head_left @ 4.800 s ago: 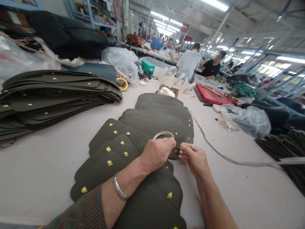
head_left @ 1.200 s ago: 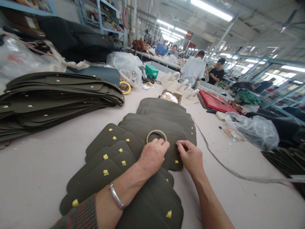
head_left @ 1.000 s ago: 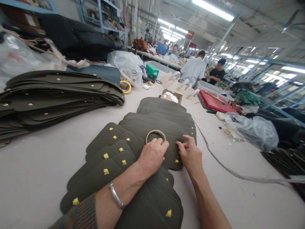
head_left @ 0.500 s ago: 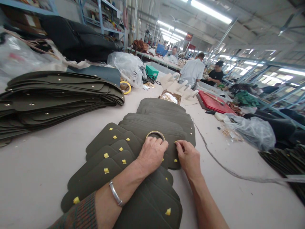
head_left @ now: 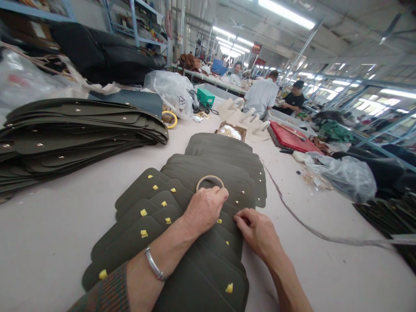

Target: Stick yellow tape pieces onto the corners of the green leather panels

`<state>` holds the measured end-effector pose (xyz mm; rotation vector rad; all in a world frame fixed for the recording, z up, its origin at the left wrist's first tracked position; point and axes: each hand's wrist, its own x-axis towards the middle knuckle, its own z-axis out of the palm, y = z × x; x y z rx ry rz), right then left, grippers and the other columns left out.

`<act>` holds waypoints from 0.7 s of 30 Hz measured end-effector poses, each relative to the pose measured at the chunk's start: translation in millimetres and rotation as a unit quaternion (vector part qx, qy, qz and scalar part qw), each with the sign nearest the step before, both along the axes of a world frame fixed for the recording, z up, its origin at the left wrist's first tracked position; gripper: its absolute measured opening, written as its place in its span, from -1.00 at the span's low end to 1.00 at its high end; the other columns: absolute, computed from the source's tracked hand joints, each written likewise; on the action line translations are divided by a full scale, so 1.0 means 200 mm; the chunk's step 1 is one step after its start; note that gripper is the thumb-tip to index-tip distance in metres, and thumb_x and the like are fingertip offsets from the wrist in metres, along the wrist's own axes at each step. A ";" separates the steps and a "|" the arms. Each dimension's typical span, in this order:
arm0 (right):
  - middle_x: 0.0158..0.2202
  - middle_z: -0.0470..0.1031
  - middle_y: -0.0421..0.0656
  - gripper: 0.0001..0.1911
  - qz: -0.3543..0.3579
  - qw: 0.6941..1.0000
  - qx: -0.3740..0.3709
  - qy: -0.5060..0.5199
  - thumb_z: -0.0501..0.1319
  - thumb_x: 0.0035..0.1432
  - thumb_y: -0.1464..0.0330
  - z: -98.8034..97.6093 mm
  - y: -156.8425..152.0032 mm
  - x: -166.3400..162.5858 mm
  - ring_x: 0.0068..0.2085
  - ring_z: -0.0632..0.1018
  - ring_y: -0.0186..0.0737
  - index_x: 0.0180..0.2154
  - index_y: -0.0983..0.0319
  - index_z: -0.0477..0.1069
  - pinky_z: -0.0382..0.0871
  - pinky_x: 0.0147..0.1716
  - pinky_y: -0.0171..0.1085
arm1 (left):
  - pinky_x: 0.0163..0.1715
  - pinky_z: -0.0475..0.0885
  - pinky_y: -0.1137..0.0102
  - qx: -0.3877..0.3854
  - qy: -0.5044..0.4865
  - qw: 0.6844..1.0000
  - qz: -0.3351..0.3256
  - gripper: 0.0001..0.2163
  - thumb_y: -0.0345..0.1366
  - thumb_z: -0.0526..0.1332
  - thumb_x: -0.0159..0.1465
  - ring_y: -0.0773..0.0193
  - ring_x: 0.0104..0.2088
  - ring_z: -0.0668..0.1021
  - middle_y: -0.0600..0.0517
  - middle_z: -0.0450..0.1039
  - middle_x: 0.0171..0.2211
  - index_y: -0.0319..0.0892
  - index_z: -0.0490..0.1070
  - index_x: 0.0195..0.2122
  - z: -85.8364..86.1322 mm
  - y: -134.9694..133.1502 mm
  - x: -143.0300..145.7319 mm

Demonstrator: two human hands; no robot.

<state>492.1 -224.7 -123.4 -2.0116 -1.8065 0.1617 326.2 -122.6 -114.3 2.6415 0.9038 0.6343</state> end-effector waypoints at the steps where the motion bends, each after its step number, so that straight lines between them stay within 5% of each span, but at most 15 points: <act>1: -0.54 0.47 -0.24 -0.83 -0.017 1.000 -0.007 0.019 0.15 0.14 0.36 -0.01 0.00 -0.01 -0.50 0.50 -0.25 -0.47 0.15 0.45 0.30 -0.50 -0.31 | -0.23 0.41 0.39 -0.007 -0.010 1.000 -0.002 -0.86 -0.37 0.00 0.37 0.26 -0.28 0.53 0.05 0.46 -0.31 -0.14 0.35 -0.22 0.00 0.00 0.00; 6: -0.65 0.41 -0.31 -0.91 -0.090 0.989 0.013 0.119 0.21 0.07 0.31 -0.05 0.02 -0.01 -0.59 0.46 -0.27 -0.44 0.16 0.42 0.28 -0.58 -0.33 | -0.15 0.46 0.41 -0.018 -0.089 0.995 -0.039 -0.84 -0.35 0.03 0.38 0.30 -0.18 0.57 0.07 0.52 -0.21 -0.10 0.35 -0.10 -0.04 0.01 0.00; 10: -0.54 0.50 -0.24 -0.82 -0.107 0.968 0.088 0.211 0.21 0.13 0.23 -0.02 0.01 0.00 -0.53 0.49 -0.28 -0.36 0.21 0.45 0.36 -0.51 -0.32 | -0.03 0.45 0.41 0.007 -0.134 0.987 -0.082 -0.76 -0.33 0.06 0.38 0.32 -0.07 0.56 0.06 0.51 -0.04 -0.09 0.29 0.05 -0.03 0.01 -0.01; 15: -0.21 0.56 -0.11 -0.81 0.010 0.967 0.176 0.186 0.16 0.22 0.34 0.06 0.01 -0.03 -0.25 0.56 -0.23 -0.14 0.19 0.47 0.46 -0.26 -0.26 | -0.14 0.51 0.37 0.020 -0.089 0.991 -0.095 -0.56 -0.32 0.08 0.37 0.26 -0.11 0.59 0.00 0.50 -0.01 -0.10 0.04 0.24 -0.01 -0.02 -0.02; 21: -0.32 0.54 -0.15 -0.85 0.091 0.971 0.207 0.073 0.10 0.23 0.47 0.08 0.05 -0.07 -0.29 0.54 -0.28 -0.26 0.20 0.43 0.42 -0.28 -0.31 | -0.26 0.50 0.39 0.005 -0.064 0.993 -0.095 -0.66 -0.32 0.07 0.37 0.24 -0.20 0.61 0.00 0.53 -0.08 -0.13 0.10 0.15 -0.01 -0.04 -0.01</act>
